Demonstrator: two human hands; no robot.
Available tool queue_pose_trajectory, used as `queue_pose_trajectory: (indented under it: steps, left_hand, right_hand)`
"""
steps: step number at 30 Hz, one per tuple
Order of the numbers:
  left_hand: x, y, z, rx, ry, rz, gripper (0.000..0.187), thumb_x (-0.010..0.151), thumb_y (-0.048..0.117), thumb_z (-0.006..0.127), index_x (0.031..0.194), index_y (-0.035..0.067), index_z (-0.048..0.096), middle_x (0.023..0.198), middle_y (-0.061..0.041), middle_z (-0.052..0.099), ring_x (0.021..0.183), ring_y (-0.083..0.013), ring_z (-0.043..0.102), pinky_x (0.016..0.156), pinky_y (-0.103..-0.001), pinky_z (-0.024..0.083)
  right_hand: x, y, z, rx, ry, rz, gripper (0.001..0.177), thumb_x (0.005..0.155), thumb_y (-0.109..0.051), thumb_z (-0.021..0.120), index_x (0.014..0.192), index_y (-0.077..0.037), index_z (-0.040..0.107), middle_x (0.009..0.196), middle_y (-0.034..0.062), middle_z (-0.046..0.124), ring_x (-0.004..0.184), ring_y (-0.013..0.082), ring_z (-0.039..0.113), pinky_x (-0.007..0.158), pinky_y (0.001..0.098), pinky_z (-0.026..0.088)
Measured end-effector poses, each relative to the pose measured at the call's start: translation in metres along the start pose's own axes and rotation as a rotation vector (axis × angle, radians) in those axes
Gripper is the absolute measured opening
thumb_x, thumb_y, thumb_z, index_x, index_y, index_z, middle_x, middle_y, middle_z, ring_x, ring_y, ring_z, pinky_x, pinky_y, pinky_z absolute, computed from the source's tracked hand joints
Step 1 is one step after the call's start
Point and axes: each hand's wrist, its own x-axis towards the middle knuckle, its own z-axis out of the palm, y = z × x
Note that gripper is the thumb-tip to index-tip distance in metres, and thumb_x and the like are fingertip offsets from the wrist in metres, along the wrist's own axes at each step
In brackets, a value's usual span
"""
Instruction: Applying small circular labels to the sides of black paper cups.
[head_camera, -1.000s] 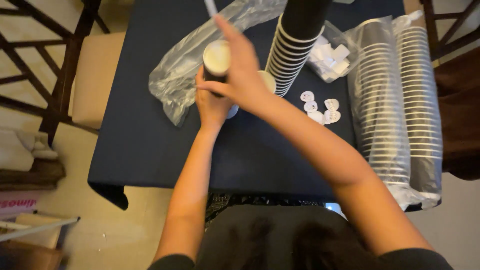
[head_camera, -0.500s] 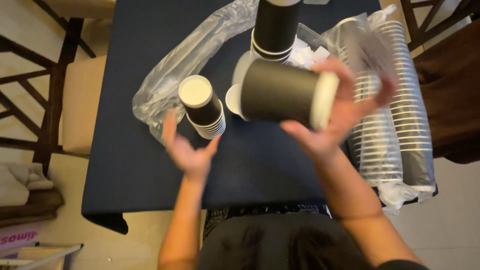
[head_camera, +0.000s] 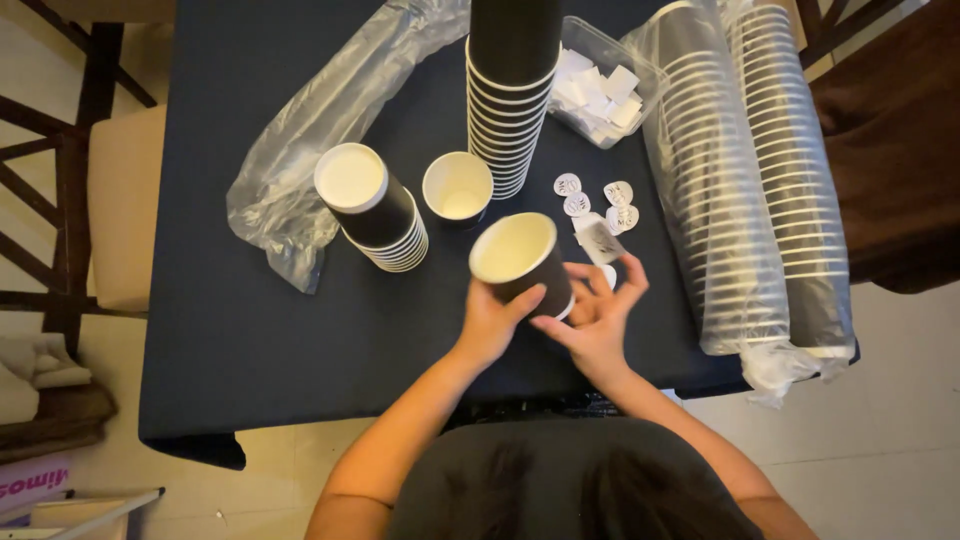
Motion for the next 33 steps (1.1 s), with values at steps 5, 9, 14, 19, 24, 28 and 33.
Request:
queue_pose_trajectory:
  steps: [5, 9, 14, 19, 24, 28, 33]
  left_hand:
    - [0.02, -0.035, -0.001, -0.087, -0.075, -0.149, 0.074, 0.094, 0.016, 0.076, 0.154, -0.001, 0.036, 0.149, -0.024, 0.049, 0.14, -0.0313, 0.047, 0.114, -0.049, 0.043]
    - [0.023, -0.011, 0.008, -0.193, -0.01, -0.308, 0.065, 0.105, 0.031, 0.062, 0.156, 0.002, 0.035, 0.15, -0.025, 0.05, 0.139, -0.0318, 0.049, 0.113, -0.049, 0.044]
    - [0.021, -0.004, 0.008, -0.202, -0.038, -0.336, 0.074, 0.108, 0.042, 0.054, 0.163, 0.009, 0.018, 0.163, -0.019, 0.03, 0.149, -0.0308, 0.032, 0.119, -0.051, 0.034]
    - [0.018, -0.018, 0.005, -0.289, -0.04, -0.297, 0.082, 0.11, 0.039, 0.048, 0.165, 0.014, -0.007, 0.171, -0.018, 0.004, 0.156, -0.0366, 0.013, 0.123, -0.058, 0.022]
    - [0.013, -0.012, 0.005, -0.314, -0.043, -0.193, 0.09, 0.109, 0.024, 0.052, 0.162, 0.028, -0.021, 0.169, -0.022, 0.003, 0.154, -0.0417, 0.015, 0.121, -0.064, 0.022]
    - [0.014, -0.025, -0.001, -0.299, -0.061, -0.098, 0.101, 0.105, 0.016, 0.058, 0.161, 0.032, -0.024, 0.166, -0.027, 0.012, 0.152, -0.0393, 0.022, 0.123, -0.058, 0.026]
    - [0.009, -0.03, -0.001, -0.255, -0.107, -0.04, 0.111, 0.099, 0.01, 0.067, 0.162, 0.028, -0.022, 0.165, -0.024, 0.021, 0.151, -0.0312, 0.027, 0.124, -0.049, 0.028]
  right_hand:
    - [-0.003, 0.007, -0.021, -0.276, 0.146, -0.03, 0.129, 0.065, 0.011, 0.093, 0.154, -0.021, 0.005, 0.122, 0.0193, 0.057, 0.11, 0.0279, 0.067, 0.093, 0.0354, 0.061]
    - [0.009, -0.017, -0.018, -0.344, 0.242, 0.063, 0.073, 0.089, -0.007, 0.079, 0.149, -0.008, 0.038, 0.128, 0.0101, 0.058, 0.12, 0.0168, 0.06, 0.096, 0.0247, 0.056]
    - [0.018, -0.024, -0.012, -0.026, 0.374, 0.285, 0.032, 0.096, -0.006, 0.071, 0.127, 0.001, 0.067, 0.106, 0.0086, 0.068, 0.092, 0.0105, 0.064, 0.083, 0.0251, 0.06]
    - [0.018, -0.012, 0.002, 0.237, 0.483, 0.435, 0.021, 0.094, -0.005, 0.074, 0.114, 0.003, 0.074, 0.091, 0.0107, 0.074, 0.081, 0.0143, 0.067, 0.083, 0.0333, 0.059]
    - [0.018, -0.013, 0.008, 0.156, 0.6, 0.425, 0.012, 0.088, 0.003, 0.079, 0.095, -0.003, 0.071, 0.084, 0.0092, 0.073, 0.075, 0.0171, 0.073, 0.07, 0.0261, 0.06]
    - [0.015, -0.009, 0.003, 0.08, 0.594, 0.458, 0.014, 0.085, 0.003, 0.083, 0.089, -0.002, 0.07, 0.077, 0.0091, 0.071, 0.068, 0.018, 0.073, 0.065, 0.0243, 0.061]
    - [0.013, -0.007, 0.001, -0.011, 0.607, 0.463, 0.017, 0.084, 0.002, 0.085, 0.086, 0.0, 0.068, 0.074, 0.0121, 0.072, 0.066, 0.0194, 0.075, 0.064, 0.0262, 0.065]
